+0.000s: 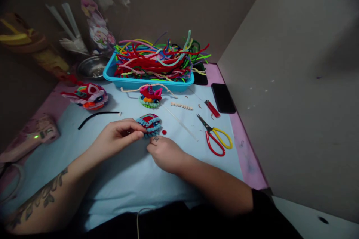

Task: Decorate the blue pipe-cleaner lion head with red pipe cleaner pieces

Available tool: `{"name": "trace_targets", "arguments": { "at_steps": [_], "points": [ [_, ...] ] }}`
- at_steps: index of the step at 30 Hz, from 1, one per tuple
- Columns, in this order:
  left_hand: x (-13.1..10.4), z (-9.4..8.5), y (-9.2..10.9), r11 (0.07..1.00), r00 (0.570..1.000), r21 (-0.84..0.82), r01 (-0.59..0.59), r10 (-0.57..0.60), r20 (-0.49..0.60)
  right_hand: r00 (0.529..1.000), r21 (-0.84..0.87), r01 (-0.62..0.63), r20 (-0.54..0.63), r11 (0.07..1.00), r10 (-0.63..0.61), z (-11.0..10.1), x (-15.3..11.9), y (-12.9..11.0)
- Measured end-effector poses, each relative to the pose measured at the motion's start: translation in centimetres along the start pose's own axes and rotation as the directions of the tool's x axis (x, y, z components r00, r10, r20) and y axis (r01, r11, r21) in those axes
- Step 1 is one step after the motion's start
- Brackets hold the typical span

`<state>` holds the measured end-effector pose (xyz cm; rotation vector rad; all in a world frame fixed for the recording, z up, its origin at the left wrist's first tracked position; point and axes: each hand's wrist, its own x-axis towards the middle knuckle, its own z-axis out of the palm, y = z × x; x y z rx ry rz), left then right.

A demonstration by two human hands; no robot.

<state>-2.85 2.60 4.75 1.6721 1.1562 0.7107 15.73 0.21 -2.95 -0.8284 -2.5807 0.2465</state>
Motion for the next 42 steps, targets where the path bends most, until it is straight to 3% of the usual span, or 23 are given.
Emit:
{"name": "trace_targets", "arguments": {
  "at_steps": [4, 7, 10, 14, 22, 32, 42],
  "points": [
    [0.0, -0.1, -0.8, 0.976, 0.968, 0.179, -0.123, 0.078, 0.238, 0.997, -0.071, 0.052, -0.052, 0.996, -0.056, 0.0, 0.0, -0.4],
    [-0.1, -0.3, -1.6, 0.939, 0.944, 0.295, -0.177, 0.077, 0.322, 0.997, -0.117, 0.071, -0.016, 0.991, -0.074, -0.5, 0.1, -0.9],
    [-0.2, -0.4, -2.0, 0.904, 0.928, 0.397, -0.161, 0.002, 0.373, 0.996, -0.11, 0.083, 0.028, 0.99, -0.081, -0.9, 0.2, -1.1],
    [-0.3, -0.3, -2.0, 0.883, 0.923, 0.452, -0.126, -0.063, 0.379, 0.995, -0.04, 0.077, 0.068, 0.996, -0.075, -1.1, 0.3, -0.9],
    [-0.4, 1.0, -3.4, 0.854, 0.924, 0.488, -0.179, -0.024, 0.382, 0.989, -0.008, 0.061, 0.133, 0.998, -0.059, -1.1, 0.9, -0.9],
    [-0.7, 1.2, -3.7, 0.886, 0.933, 0.428, -0.18, 0.017, 0.358, 0.998, 0.277, -0.052, 0.057, 0.96, 0.038, -0.6, 0.9, -0.2],
    [-0.3, 0.1, -1.9, 0.899, 0.891, 0.415, -0.138, -0.07, 0.448, 0.995, 0.138, 0.091, -0.047, 0.986, -0.085, -0.6, 0.8, -0.5]
  ]
}}
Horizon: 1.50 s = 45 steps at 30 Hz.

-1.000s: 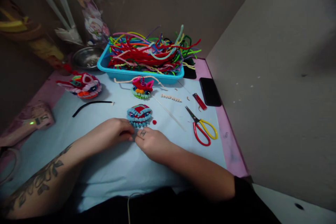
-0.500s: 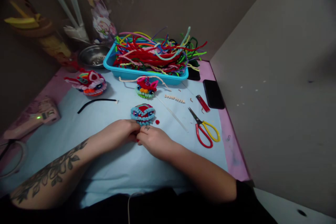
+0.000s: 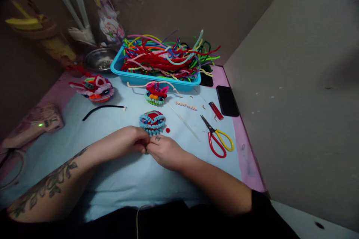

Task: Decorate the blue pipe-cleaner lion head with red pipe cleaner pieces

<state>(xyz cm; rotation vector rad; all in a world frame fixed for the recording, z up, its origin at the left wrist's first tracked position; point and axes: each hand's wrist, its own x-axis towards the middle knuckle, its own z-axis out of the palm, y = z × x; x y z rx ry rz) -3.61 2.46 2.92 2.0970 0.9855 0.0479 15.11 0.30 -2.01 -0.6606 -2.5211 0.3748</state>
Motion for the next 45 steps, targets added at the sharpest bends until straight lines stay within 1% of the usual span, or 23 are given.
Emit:
{"name": "trace_targets", "arguments": {
  "at_steps": [3, 6, 11, 14, 17, 19, 23, 25, 30, 32, 33, 35, 38, 39, 41, 45],
  "points": [
    [0.2, 0.0, 0.1, 1.0, 1.0, -0.003, 0.021, -0.021, 0.009, 1.0, -0.053, 0.018, -0.006, 0.998, -0.018, 0.2, 0.0, -0.1],
    [0.4, 0.4, -0.1, 1.0, 1.0, 0.009, 0.013, -0.013, 0.001, 0.999, -0.099, 0.033, -0.012, 0.994, -0.035, 0.3, 0.0, -0.1],
    [0.6, 0.8, -0.6, 1.0, 1.0, -0.021, -0.001, 0.001, -0.004, 0.999, -0.108, 0.034, -0.01, 0.994, -0.035, 0.3, 0.1, -0.1],
    [0.8, 0.8, -0.6, 0.999, 1.0, -0.033, -0.004, 0.004, -0.003, 0.999, -0.115, 0.044, 0.036, 0.992, -0.04, 0.3, 0.1, 0.0],
    [0.9, 0.7, -0.5, 1.0, 1.0, -0.014, -0.002, 0.003, 0.008, 0.991, -0.121, 0.025, 0.137, 0.992, -0.008, 0.3, 0.3, -0.2],
    [0.9, 0.6, -0.4, 1.0, 1.0, 0.019, 0.001, -0.001, 0.017, 0.973, -0.128, 0.003, 0.231, 0.992, 0.027, 0.1, 0.7, -0.5],
    [0.9, 0.5, -0.5, 0.997, 0.999, 0.069, 0.029, -0.031, 0.028, 0.908, -0.138, -0.023, 0.411, 0.99, 0.078, -0.4, 1.8, -1.0],
    [0.8, 0.5, -0.5, 0.997, 0.999, 0.06, 0.044, -0.045, 0.027, 0.879, -0.134, -0.03, 0.468, 0.991, 0.089, -0.7, 2.5, -1.2],
    [0.6, 0.0, -0.4, 0.997, 0.997, 0.027, 0.067, -0.068, 0.034, 0.812, -0.166, -0.052, 0.567, 0.985, 0.139, -1.1, 4.2, -2.0],
    [0.6, -0.1, -0.4, 0.996, 0.996, 0.049, 0.077, -0.08, 0.046, 0.798, -0.183, -0.08, 0.577, 0.98, 0.173, -1.1, 4.4, -2.2],
    [0.6, -0.2, -0.4, 0.995, 0.995, 0.059, 0.08, -0.083, 0.049, 0.8, -0.185, -0.098, 0.57, 0.978, 0.187, -1.0, 4.3, -2.3],
    [0.6, -0.1, -0.4, 0.995, 0.996, 0.067, 0.076, -0.079, 0.049, 0.823, -0.173, -0.126, 0.532, 0.977, 0.2, -0.8, 3.7, -2.3],
    [0.6, 0.0, -0.4, 0.996, 0.995, 0.059, 0.07, -0.074, 0.065, 0.868, -0.168, -0.161, 0.445, 0.973, 0.22, -0.3, 2.5, -2.3],
    [0.7, 0.0, -0.3, 0.996, 0.995, 0.064, 0.069, -0.073, 0.07, 0.875, -0.176, -0.177, 0.423, 0.968, 0.237, -0.2, 2.3, -2.4],
    [0.7, 0.1, -0.2, 0.994, 0.995, 0.088, 0.069, -0.075, 0.068, 0.869, -0.194, -0.204, 0.416, 0.96, 0.269, -0.1, 2.4, -2.5],
    [0.6, 0.0, -0.4, 0.993, 0.995, 0.089, 0.081, -0.085, 0.043, 0.823, -0.16, -0.23, 0.495, 0.96, 0.279, -0.3, 3.7, -2.3]
  ]
}}
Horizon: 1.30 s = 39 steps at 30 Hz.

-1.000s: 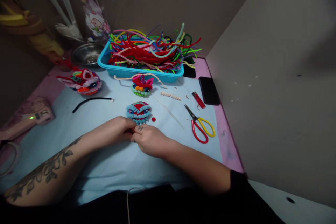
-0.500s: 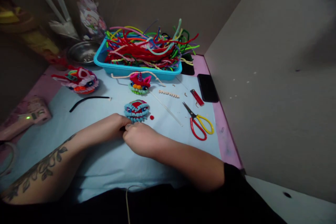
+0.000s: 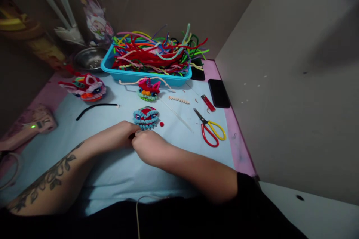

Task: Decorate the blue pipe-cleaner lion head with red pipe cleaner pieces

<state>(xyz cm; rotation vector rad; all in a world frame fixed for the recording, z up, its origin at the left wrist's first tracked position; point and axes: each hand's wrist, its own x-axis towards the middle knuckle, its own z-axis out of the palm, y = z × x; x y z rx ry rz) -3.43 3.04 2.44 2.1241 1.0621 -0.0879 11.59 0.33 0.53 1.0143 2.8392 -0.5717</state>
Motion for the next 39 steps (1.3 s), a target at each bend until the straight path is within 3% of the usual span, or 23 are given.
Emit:
{"name": "trace_targets", "arguments": {
  "at_steps": [3, 7, 10, 15, 20, 23, 29, 32, 34, 36, 38, 39],
  "points": [
    [0.0, 0.1, -0.5, 0.997, 1.0, -0.075, -0.01, 0.009, -0.005, 0.999, 0.086, 0.036, -0.034, 0.996, -0.033, 0.1, 0.0, 0.6],
    [0.1, 0.1, -1.2, 0.979, 1.0, -0.202, -0.011, 0.017, 0.026, 0.957, 0.16, 0.081, -0.288, 0.984, -0.032, 1.7, -1.3, 1.7],
    [0.3, 0.3, -1.7, 0.966, 0.998, -0.259, -0.015, 0.032, 0.06, 0.938, 0.202, 0.051, -0.345, 0.978, 0.022, 2.4, -2.0, 2.0],
    [0.6, 0.4, -2.5, 0.953, 0.993, -0.3, -0.033, 0.066, 0.101, 0.981, 0.162, 0.008, -0.191, 0.987, 0.024, 0.6, -1.0, 1.5],
    [0.2, -0.1, -2.0, 0.972, 0.998, -0.227, -0.055, 0.06, 0.013, 0.998, 0.051, -0.066, -0.014, 0.996, 0.067, -2.2, 0.4, -0.1],
    [-0.2, -0.2, -1.8, 0.973, 0.998, -0.225, -0.058, 0.062, 0.008, 0.997, 0.018, -0.075, 0.001, 0.997, 0.075, -2.1, 0.5, -0.5],
    [-0.7, 0.7, -2.3, 0.888, 0.995, -0.459, -0.034, 0.073, 0.067, 0.958, 0.066, 0.049, -0.285, 0.997, -0.029, 1.7, -1.1, 1.1],
    [-1.0, 0.5, -1.6, 0.845, 0.996, -0.529, -0.077, 0.087, -0.005, 0.907, 0.279, 0.083, -0.418, 0.957, 0.044, 2.3, -1.9, 1.9],
    [-1.3, 0.1, -0.7, 0.851, 0.978, -0.501, -0.156, 0.063, -0.198, 0.858, 0.595, 0.088, -0.453, 0.799, 0.243, 1.7, -2.2, 2.3],
    [-1.6, -0.3, 0.3, 0.893, 0.911, -0.395, -0.216, 0.038, -0.412, 0.845, 0.887, 0.127, -0.331, 0.443, 0.421, 0.8, -2.2, 2.5],
    [-1.6, -0.4, 0.9, 0.918, 0.827, -0.273, -0.286, 0.092, -0.555, 0.886, 0.985, 0.161, -0.17, 0.057, 0.431, 0.0, -2.1, 2.7],
    [-1.5, -0.4, 1.0, 0.919, 0.789, -0.215, -0.33, 0.144, -0.598, 0.907, 0.983, 0.165, -0.12, -0.08, 0.403, -0.2, -2.0, 2.6]
  ]
}}
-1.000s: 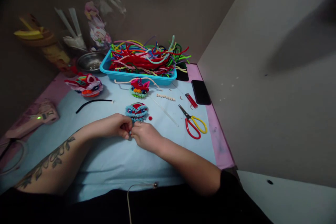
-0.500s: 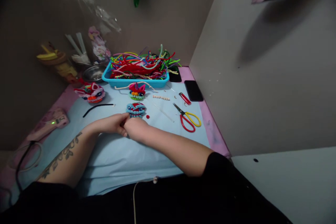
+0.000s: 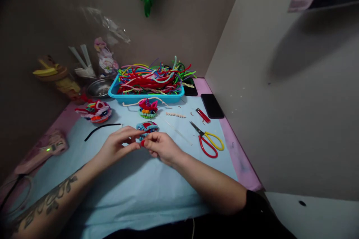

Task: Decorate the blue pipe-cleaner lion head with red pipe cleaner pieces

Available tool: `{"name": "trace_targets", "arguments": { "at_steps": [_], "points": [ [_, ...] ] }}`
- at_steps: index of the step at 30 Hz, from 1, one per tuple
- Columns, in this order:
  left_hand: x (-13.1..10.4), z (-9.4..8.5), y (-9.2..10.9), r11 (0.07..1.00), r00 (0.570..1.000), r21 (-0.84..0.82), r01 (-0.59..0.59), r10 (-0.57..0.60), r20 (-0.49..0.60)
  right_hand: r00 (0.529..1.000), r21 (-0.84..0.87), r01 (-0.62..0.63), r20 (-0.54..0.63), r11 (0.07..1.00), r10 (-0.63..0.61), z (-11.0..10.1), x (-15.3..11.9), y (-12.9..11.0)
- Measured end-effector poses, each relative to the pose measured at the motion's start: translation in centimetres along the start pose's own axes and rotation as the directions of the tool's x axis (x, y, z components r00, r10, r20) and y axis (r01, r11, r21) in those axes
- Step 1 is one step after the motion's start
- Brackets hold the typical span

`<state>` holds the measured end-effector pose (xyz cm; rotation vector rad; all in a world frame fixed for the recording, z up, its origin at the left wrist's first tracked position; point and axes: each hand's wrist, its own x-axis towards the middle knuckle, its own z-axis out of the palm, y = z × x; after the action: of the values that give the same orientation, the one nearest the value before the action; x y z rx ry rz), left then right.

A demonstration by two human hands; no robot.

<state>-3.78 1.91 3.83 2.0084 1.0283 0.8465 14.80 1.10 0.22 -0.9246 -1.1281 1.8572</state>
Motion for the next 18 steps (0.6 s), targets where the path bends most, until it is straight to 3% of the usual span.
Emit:
{"name": "trace_targets", "arguments": {
  "at_steps": [3, 5, 8, 11, 14, 18],
  "points": [
    [-0.1, 0.7, -0.5, 0.989, 0.99, 0.04, -0.139, 0.141, -0.031, 0.997, 0.164, -0.073, 0.037, 0.984, 0.068, 0.3, 0.3, 0.2],
    [-0.4, 1.2, -0.9, 0.988, 0.987, 0.045, -0.149, 0.151, -0.048, 0.996, 0.176, -0.092, 0.024, 0.98, 0.09, 0.5, 0.4, 0.6],
    [-0.8, 1.5, -1.0, 0.997, 0.994, 0.002, -0.071, 0.071, -0.078, 0.997, 0.09, -0.079, 0.002, 0.993, 0.079, 0.2, 0.2, 0.5],
    [-0.9, 1.3, -0.8, 0.99, 0.994, -0.102, 0.093, -0.099, -0.047, 0.993, -0.208, 0.055, -0.088, 0.977, -0.075, -1.3, -0.5, -1.4],
    [-0.8, 0.8, -0.8, 0.948, 0.969, -0.208, 0.239, -0.245, -0.006, 0.939, -0.642, 0.145, -0.152, 0.753, -0.31, -3.8, -1.1, -3.4],
    [-0.8, 0.4, -1.2, 0.919, 0.96, -0.29, 0.265, -0.281, -0.013, 0.95, -0.909, 0.098, -0.036, 0.405, -0.311, -5.7, -1.2, -3.2]
  ]
}}
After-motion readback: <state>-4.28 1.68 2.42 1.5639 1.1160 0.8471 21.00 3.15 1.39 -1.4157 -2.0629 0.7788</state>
